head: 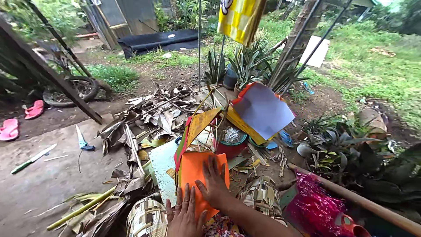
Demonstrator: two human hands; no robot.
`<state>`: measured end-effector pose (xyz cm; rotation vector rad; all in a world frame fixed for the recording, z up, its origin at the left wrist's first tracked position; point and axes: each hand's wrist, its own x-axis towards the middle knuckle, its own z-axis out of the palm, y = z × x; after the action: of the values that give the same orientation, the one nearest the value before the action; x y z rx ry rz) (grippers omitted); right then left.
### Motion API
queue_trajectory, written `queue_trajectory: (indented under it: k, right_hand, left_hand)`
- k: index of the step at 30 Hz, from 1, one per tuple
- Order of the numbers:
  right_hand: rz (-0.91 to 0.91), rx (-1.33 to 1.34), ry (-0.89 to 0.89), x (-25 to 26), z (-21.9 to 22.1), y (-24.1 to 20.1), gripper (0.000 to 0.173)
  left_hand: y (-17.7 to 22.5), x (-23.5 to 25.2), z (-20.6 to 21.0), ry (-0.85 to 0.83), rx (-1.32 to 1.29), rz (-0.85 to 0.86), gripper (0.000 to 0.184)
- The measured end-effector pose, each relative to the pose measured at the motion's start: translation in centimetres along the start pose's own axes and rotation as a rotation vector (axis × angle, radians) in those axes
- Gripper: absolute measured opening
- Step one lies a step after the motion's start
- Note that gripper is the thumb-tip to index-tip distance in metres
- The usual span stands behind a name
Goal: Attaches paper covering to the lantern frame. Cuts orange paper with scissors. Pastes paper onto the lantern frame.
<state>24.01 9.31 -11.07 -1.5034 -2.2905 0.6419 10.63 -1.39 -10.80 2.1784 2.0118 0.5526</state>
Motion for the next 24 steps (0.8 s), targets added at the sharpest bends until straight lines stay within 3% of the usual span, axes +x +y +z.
queue_trajectory:
  k: [5,9,14,18,24]
  right_hand:
    - [-0.037,0.124,0.282,0.1,-0.3,2.5,0.055]
    - [-0.044,0.119,0.405,1.3,0.1,6.0,0.047]
    - [-0.122,0.084,0.442,0.8,0.2,5.6,0.044]
    - [-0.115,0.066,0.350,1.2,0.5,5.6,0.042]
    - [-0.102,0.043,0.366,1.2,0.5,5.8,0.042]
  left_hand:
    - [0.1,0.0,-0.2,-0.029,0.015,-0.031,0.077]
    - [0.0,0.0,0.1,-0.012,0.032,-0.054,0.080]
    - [0.2,0.0,-0.1,-0.045,0.058,-0.066,0.084]
    - [0.3,0.1,-0.1,-0.061,0.046,-0.085,0.087]
    - [0.3,0.3,0.0,-0.061,0.030,-0.095,0.079]
